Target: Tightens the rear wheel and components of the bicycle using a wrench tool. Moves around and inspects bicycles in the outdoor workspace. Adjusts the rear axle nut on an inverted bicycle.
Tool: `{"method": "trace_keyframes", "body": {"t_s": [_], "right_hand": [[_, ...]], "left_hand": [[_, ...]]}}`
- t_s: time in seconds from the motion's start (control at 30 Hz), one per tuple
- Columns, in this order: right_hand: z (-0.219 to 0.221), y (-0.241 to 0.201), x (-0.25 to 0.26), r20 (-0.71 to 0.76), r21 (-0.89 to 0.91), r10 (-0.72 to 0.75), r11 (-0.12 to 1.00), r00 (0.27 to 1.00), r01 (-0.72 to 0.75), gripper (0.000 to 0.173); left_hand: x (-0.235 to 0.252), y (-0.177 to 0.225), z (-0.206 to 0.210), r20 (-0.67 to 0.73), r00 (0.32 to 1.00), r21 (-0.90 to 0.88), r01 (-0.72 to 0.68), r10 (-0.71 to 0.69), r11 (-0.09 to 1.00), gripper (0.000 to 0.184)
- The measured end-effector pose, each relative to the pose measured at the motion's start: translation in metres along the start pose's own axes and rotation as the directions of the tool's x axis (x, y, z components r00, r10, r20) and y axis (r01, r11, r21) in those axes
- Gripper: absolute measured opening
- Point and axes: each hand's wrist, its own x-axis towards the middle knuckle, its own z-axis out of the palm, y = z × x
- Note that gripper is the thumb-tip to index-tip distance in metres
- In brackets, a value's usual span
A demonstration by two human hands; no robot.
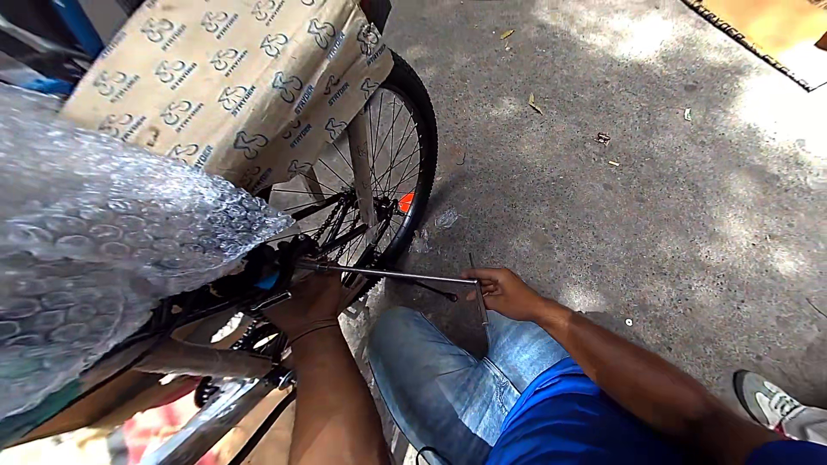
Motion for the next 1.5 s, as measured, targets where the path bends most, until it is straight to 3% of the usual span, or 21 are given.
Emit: {"method": "trace_keyframes", "body": {"t_s": [0.07, 0.13, 0.17, 0.23, 0.37, 0.43, 0.5, 0.57, 0.67, 0.77, 0.87, 1.0, 1.17, 1.27, 1.37, 1.43, 1.5], "right_hand": [[-0.005, 0.008, -0.005, 0.025, 0.407, -0.099, 0.910, 0.995, 0.080, 0.055], [-0.003, 0.005, -0.002, -0.025, 0.567, -0.114, 0.817, 0.993, 0.108, 0.052], [0.001, 0.002, 0.002, -0.093, 0.558, -0.088, 0.820, 0.992, 0.125, 0.046], [0.006, -0.004, 0.012, -0.216, 0.490, -0.055, 0.857, 0.975, 0.157, 0.038], [-0.002, 0.009, 0.026, -0.227, 0.388, -0.079, 0.907, 0.971, 0.165, 0.074], [-0.011, 0.018, 0.029, -0.172, 0.120, -0.142, 0.979, 0.975, 0.164, 0.053], [-0.014, 0.024, 0.034, -0.183, -0.165, -0.207, 0.970, 0.961, 0.177, 0.027], [-0.014, 0.027, 0.039, -0.264, -0.311, -0.246, 0.937, 0.933, 0.159, 0.025], [-0.017, 0.025, 0.047, -0.319, -0.353, -0.251, 0.926, 0.914, 0.131, 0.025], [-0.020, 0.026, 0.045, -0.263, -0.333, -0.241, 0.932, 0.934, 0.147, 0.025], [-0.019, 0.030, 0.040, -0.224, -0.339, -0.303, 0.915, 0.926, 0.218, 0.021], [-0.024, 0.025, 0.047, -0.284, -0.421, -0.458, 0.849, 0.842, 0.319, 0.019], [-0.042, 0.021, 0.078, -0.329, -0.590, -0.609, 0.729, 0.722, 0.347, 0.017], [-0.051, 0.024, 0.087, -0.305, -0.507, -0.499, 0.806, 0.811, 0.305, 0.026], [-0.049, 0.021, 0.068, -0.152, -0.340, -0.370, 0.890, 0.917, 0.303, 0.031], [-0.040, 0.030, 0.048, -0.033, -0.528, -0.372, 0.795, 0.928, 0.300, 0.029], [-0.032, 0.047, 0.036, 0.057, -0.657, -0.356, 0.690, 0.933, 0.303, 0.033]], "left_hand": [[-0.002, -0.001, 0.001, -0.006, 1.000, -0.016, -0.018, 0.018, 1.000, 0.061], [0.000, -0.002, -0.001, 0.036, 0.999, -0.020, -0.036, 0.036, 0.999, 0.062], [0.000, -0.002, 0.000, 0.042, 0.998, -0.038, -0.041, 0.043, 0.998, 0.063], [-0.001, -0.005, 0.005, 0.045, 0.998, -0.101, -0.048, 0.052, 0.994, 0.064], [-0.002, -0.014, 0.023, 0.075, 0.986, -0.134, -0.137, 0.148, 0.981, 0.072], [-0.009, -0.017, 0.028, 0.054, 0.982, -0.151, -0.170, 0.180, 0.974, 0.076], [-0.019, -0.017, 0.033, 0.000, 0.981, -0.184, -0.189, 0.192, 0.965, 0.081], [-0.024, -0.018, 0.031, -0.052, 0.981, -0.166, -0.195, 0.189, 0.967, 0.083], [-0.018, -0.013, 0.026, -0.042, 0.985, -0.103, -0.171, 0.168, 0.980, 0.078], [-0.010, -0.011, 0.028, -0.018, 0.990, -0.029, -0.140, 0.140, 0.990, 0.062], [-0.008, -0.017, 0.025, -0.053, 0.987, 0.028, -0.152, 0.153, 0.988, 0.064], [-0.011, -0.013, 0.032, -0.136, 0.985, 0.025, -0.105, 0.107, 0.994, 0.064], [-0.021, -0.005, 0.034, -0.143, 0.988, 0.019, -0.061, 0.063, 0.998, 0.051], [-0.018, -0.009, 0.029, -0.110, 0.992, 0.034, -0.053, 0.057, 0.998, 0.049], [-0.012, -0.015, 0.038, -0.180, 0.976, 0.157, -0.093, 0.121, 0.983, 0.050], [-0.012, -0.012, 0.051, -0.275, 0.950, 0.175, -0.103, 0.149, 0.979, 0.043], [-0.011, -0.013, 0.048, -0.252, 0.957, 0.108, -0.121, 0.145, 0.987, 0.039]]}}
